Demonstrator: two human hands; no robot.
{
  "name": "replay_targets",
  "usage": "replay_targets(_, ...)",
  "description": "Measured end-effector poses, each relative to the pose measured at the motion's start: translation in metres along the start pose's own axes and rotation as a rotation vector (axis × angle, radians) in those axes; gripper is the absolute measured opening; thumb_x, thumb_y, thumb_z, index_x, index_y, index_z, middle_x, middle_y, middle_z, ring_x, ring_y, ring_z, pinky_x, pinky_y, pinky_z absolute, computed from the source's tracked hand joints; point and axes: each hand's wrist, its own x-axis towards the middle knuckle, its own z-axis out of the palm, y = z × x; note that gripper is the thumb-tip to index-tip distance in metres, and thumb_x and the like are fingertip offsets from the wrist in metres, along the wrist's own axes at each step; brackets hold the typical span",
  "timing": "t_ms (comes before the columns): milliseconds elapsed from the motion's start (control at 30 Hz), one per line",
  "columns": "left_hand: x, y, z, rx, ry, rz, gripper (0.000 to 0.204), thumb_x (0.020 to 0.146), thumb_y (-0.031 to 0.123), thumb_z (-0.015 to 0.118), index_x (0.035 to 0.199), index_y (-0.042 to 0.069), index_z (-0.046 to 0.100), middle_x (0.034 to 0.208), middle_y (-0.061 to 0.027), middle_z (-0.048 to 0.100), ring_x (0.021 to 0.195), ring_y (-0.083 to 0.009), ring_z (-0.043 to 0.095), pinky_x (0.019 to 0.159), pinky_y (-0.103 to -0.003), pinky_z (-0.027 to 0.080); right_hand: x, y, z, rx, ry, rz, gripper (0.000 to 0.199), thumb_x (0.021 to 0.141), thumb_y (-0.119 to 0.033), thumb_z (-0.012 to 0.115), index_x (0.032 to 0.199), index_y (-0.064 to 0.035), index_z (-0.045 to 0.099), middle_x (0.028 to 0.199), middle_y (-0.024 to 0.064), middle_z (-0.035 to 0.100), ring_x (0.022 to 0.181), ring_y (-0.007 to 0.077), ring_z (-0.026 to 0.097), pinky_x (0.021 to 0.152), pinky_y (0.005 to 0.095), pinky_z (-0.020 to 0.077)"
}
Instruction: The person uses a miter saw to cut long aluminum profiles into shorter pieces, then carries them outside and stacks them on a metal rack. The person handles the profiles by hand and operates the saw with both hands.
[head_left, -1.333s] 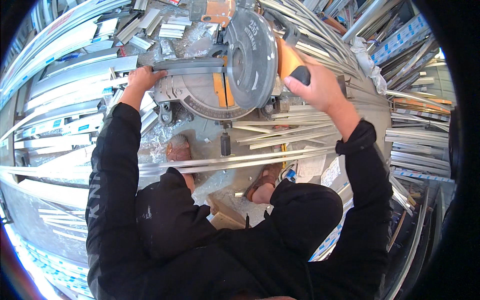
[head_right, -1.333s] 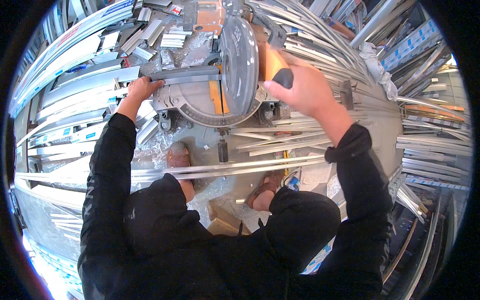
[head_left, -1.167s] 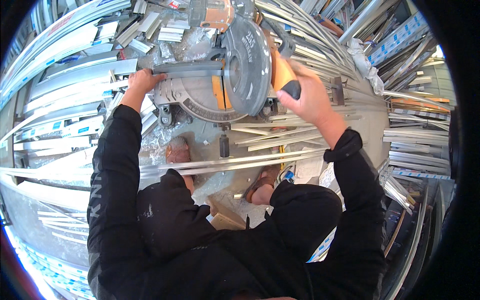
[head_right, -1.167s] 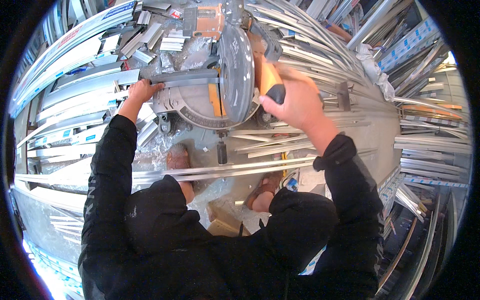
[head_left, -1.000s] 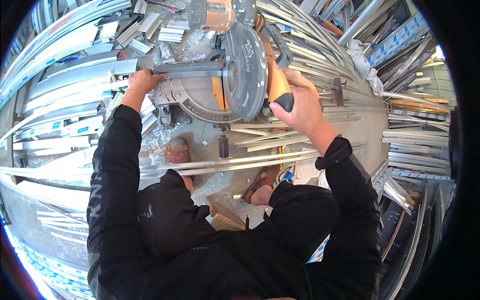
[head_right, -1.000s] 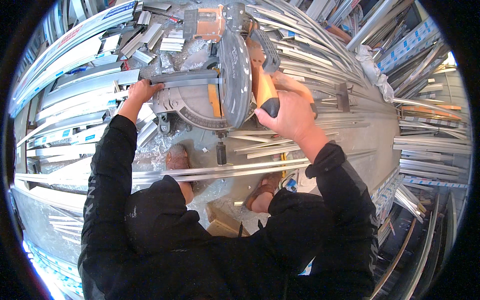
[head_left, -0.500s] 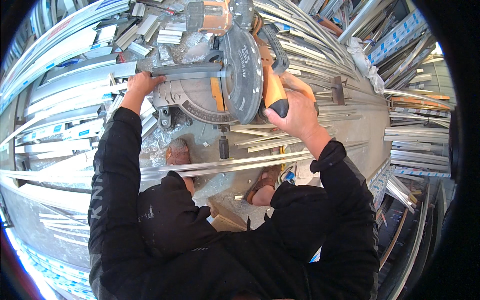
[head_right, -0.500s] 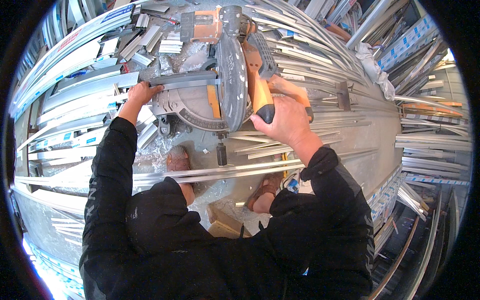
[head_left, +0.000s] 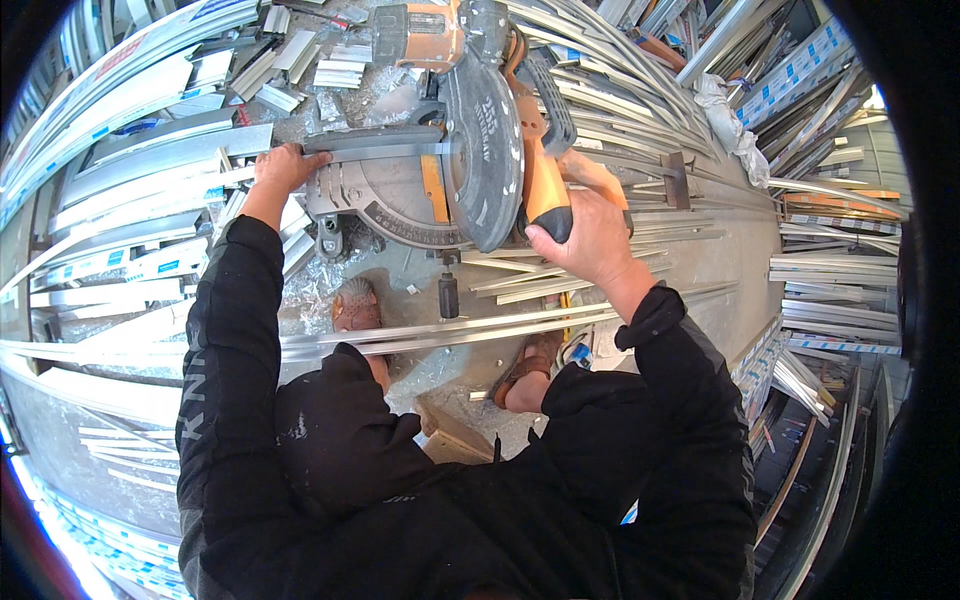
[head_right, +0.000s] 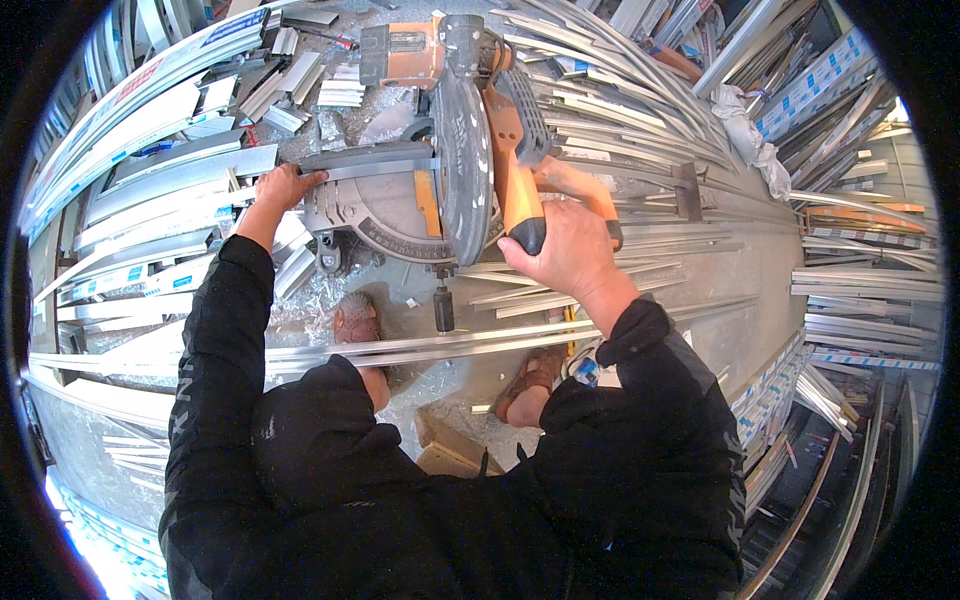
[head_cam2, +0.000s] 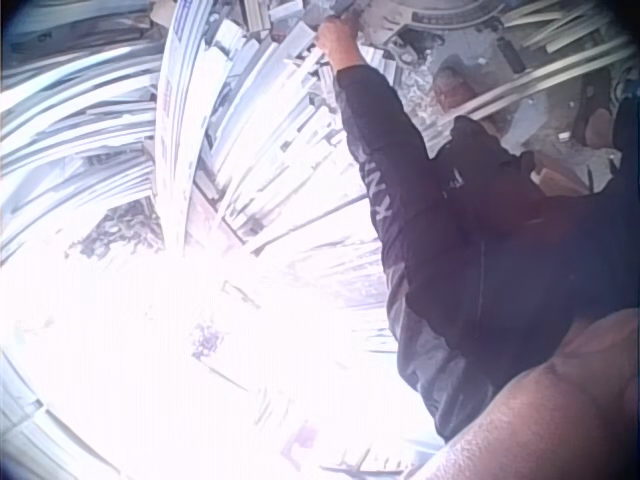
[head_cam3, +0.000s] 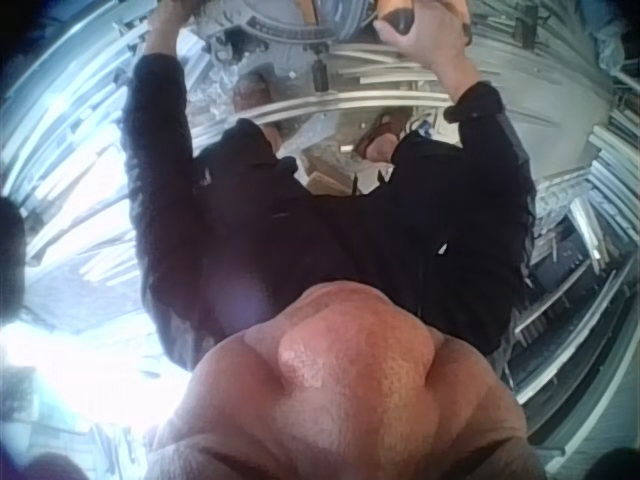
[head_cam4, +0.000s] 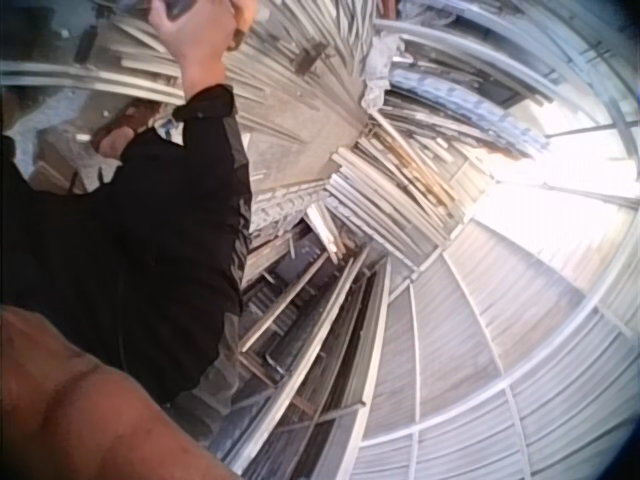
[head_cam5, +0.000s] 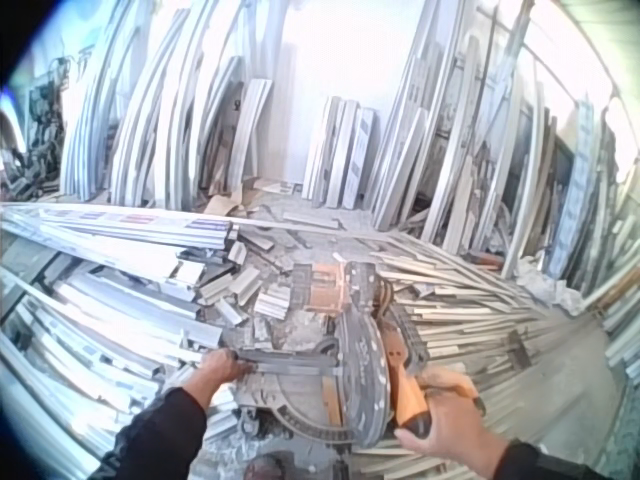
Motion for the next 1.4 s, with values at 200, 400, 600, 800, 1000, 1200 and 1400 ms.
replay_targets(200, -0.001, 0.002, -0.001, -0.012, -0.011, -0.019, 0.081, 0.084, 0.076, 0.058, 0.117, 0.003, 0.072, 0.114, -0.0225, 0.072, 0.114, -0.0356, 0.067, 0.104, -0.048, 0.042, -0.002, -0.003, 0.002, -0.001, 0.004, -0.014, 0.045, 0.076, -0.048, 0.075, 0.084, -0.0046, 0.067, 0.079, 0.0166, 0.067, 0.08, 0.0365, 0.066, 0.074, 0.0468, 0.0526)
replay_targets(400, 0.0, 0.003, -0.001, -0.009, -0.027, -0.033, 0.079, 0.084, 0.076, 0.059, 0.118, 0.005, 0.073, 0.116, -0.0215, 0.072, 0.116, -0.0343, 0.066, 0.105, -0.047, 0.039, -0.006, -0.003, 0.007, -0.023, -0.008, 0.01, 0.045, 0.074, -0.047, 0.076, 0.086, -0.0041, 0.067, 0.08, 0.0162, 0.067, 0.081, 0.0361, 0.065, 0.074, 0.0459, 0.0523)
replay_targets(600, -0.002, -0.001, 0.001, -0.007, 0.033, 0.014, 0.085, 0.084, 0.079, 0.055, 0.114, 0.001, 0.073, 0.109, -0.0238, 0.073, 0.111, -0.0371, 0.068, 0.102, -0.047, 0.046, -0.008, -0.008, 0.005, -0.031, 0.0, 0.006, 0.052, 0.074, -0.052, 0.076, 0.083, -0.0017, 0.068, 0.079, 0.0158, 0.067, 0.081, 0.0349, 0.066, 0.075, 0.0449, 0.0529)
replay_targets(800, -0.004, -0.005, 0.005, 0.0, 0.076, 0.035, 0.082, 0.084, 0.079, 0.055, 0.108, 0.002, 0.074, 0.105, -0.0214, 0.074, 0.107, -0.0374, 0.069, 0.101, -0.048, 0.045, 0.032, 0.012, -0.039, -0.032, 0.252, -0.181, 0.056, 0.083, -0.05, 0.072, 0.099, 0.0031, 0.072, 0.119, 0.0184, 0.07, 0.103, 0.0365, 0.067, 0.094, 0.0417, 0.0505)
replay_targets(1000, -0.014, -0.055, -0.004, -0.008, 0.114, 0.03, 0.075, 0.086, 0.073, 0.06, 0.106, 0.002, 0.075, 0.102, -0.0225, 0.074, 0.101, -0.039, 0.07, 0.094, -0.048, 0.051, 0.091, 0.045, -0.094, 0.11, 0.331, -0.085, 0.047, 0.099, -0.048, 0.056, 0.088, -0.0048, 0.072, 0.069, 0.0145, 0.06, 0.064, 0.0312, 0.058, 0.062, 0.0396, 0.0467)
replay_targets(1200, -0.036, -0.163, -0.034, 0.027, 0.248, -0.043, 0.07, 0.088, 0.065, 0.065, 0.114, 0.0, 0.073, 0.11, -0.023, 0.073, 0.108, -0.0411, 0.066, 0.1, -0.048, 0.047, 0.128, 0.141, -0.09, 0.065, 0.779, -0.085, 0.044, 0.107, -0.035, 0.045, 0.093, -0.0025, 0.07, 0.089, 0.0213, 0.07, 0.088, 0.0409, 0.066, 0.078, 0.0435, 0.0504)
replay_targets(1400, -0.058, -0.182, -0.04, 0.196, 0.403, 0.009, 0.052, 0.097, 0.051, 0.061, 0.125, 0.008, 0.068, 0.131, -0.0161, 0.064, 0.129, -0.0351, 0.053, 0.113, -0.048, 0.034, 0.078, 0.235, 0.074, -0.097, 0.054, 0.371, 0.032, 0.097, -0.021, 0.05, 0.123, -0.0066, 0.064, 0.112, 0.0237, 0.068, 0.108, 0.0431, 0.064, 0.092, 0.0527, 0.0491)
